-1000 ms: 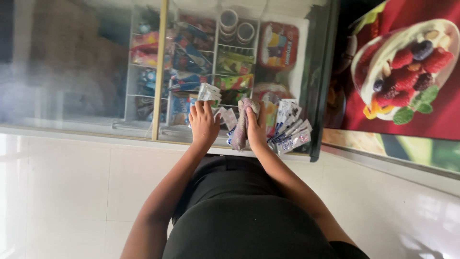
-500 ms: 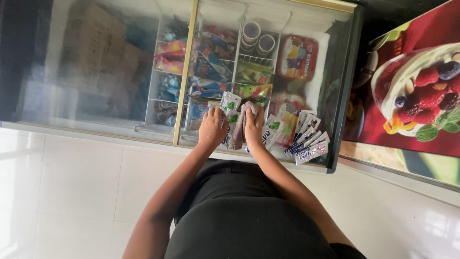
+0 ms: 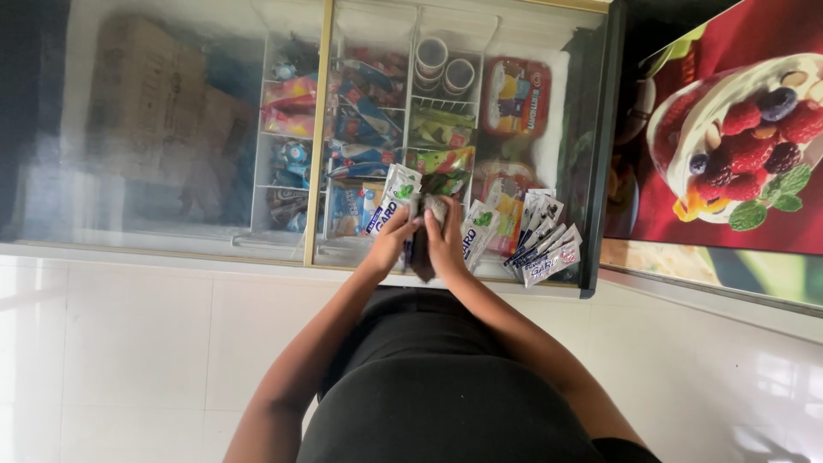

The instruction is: Wiping down small merchandise packets with a cloth before restocking them.

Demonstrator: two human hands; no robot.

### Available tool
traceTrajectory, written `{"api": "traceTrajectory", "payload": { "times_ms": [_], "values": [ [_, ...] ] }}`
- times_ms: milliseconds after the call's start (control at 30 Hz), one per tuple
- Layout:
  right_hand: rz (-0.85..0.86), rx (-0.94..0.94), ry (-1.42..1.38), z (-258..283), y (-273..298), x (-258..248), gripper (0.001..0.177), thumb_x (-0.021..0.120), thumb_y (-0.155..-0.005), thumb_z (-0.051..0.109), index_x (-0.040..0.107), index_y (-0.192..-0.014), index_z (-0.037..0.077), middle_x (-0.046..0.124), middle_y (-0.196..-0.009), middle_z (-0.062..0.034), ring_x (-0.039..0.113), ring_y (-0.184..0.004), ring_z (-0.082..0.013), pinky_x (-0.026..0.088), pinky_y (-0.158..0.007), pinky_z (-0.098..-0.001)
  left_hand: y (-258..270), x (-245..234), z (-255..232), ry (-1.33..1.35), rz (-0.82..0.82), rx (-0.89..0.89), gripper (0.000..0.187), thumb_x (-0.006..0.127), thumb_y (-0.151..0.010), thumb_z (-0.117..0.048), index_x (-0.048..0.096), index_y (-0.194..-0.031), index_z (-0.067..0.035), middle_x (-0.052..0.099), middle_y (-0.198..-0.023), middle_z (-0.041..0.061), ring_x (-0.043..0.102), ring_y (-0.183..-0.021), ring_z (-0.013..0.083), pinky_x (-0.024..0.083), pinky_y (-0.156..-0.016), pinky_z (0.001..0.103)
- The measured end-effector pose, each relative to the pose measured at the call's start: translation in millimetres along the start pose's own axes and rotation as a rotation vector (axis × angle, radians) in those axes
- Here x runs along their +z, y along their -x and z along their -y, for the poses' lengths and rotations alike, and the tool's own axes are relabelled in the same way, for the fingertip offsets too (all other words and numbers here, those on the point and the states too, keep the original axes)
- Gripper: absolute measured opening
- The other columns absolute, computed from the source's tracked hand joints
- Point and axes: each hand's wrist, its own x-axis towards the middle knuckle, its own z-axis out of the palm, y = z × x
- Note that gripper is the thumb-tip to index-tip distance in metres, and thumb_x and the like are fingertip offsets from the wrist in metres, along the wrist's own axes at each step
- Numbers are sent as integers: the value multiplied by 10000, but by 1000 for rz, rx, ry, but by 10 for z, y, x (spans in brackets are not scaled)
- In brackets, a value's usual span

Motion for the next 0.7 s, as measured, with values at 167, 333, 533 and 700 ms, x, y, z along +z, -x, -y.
{"api": "traceTrajectory", "payload": {
  "times_ms": [167, 333, 533, 700],
  "values": [
    [222, -44, -202, 495, 150, -134, 337, 456, -1065, 269, 445, -1326, 55, 566, -1172, -152, 584, -1099, -275, 460, -990, -406, 89, 147, -657, 141, -106, 292, 183, 473, -1137, -213, 519, -1085, -43, 433, -1068, 55, 436, -1005, 136, 379, -944, 296],
    [75, -135, -211, 592, -380, -216, 289, 466, -1115, 310, 490, -1281, 74, 556, -1178, -137, 581, -1068, -218, 524, -937, -389, 328, 491, -1104, 372, -139, 234, 241, 354, -1127, -269, 430, -1292, -111, 419, -1223, 68, 458, -1133, 148, 378, -1047, 282],
    [9, 54, -552, 862, -508, -343, 296, 501, -1080, 315, 445, -1275, 99, 601, -1148, -104, 653, -900, -187, 585, -718, -317, 436, 630, -966, 211, -90, 287, 530, 329, -1107, -371, 277, -1562, -104, 362, -1360, 128, 373, -1264, 251, 270, -1133, 360],
    [251, -47, -278, 638, 148, -243, 309, 470, -1093, 343, 502, -1220, 63, 578, -1103, -97, 592, -1028, -222, 535, -890, -363, 414, 476, -836, -32, -355, 364, 698, 236, -1119, -524, 251, -1668, -93, 280, -1610, 209, 255, -1493, 315, 152, -1271, 398]
  ]
}}
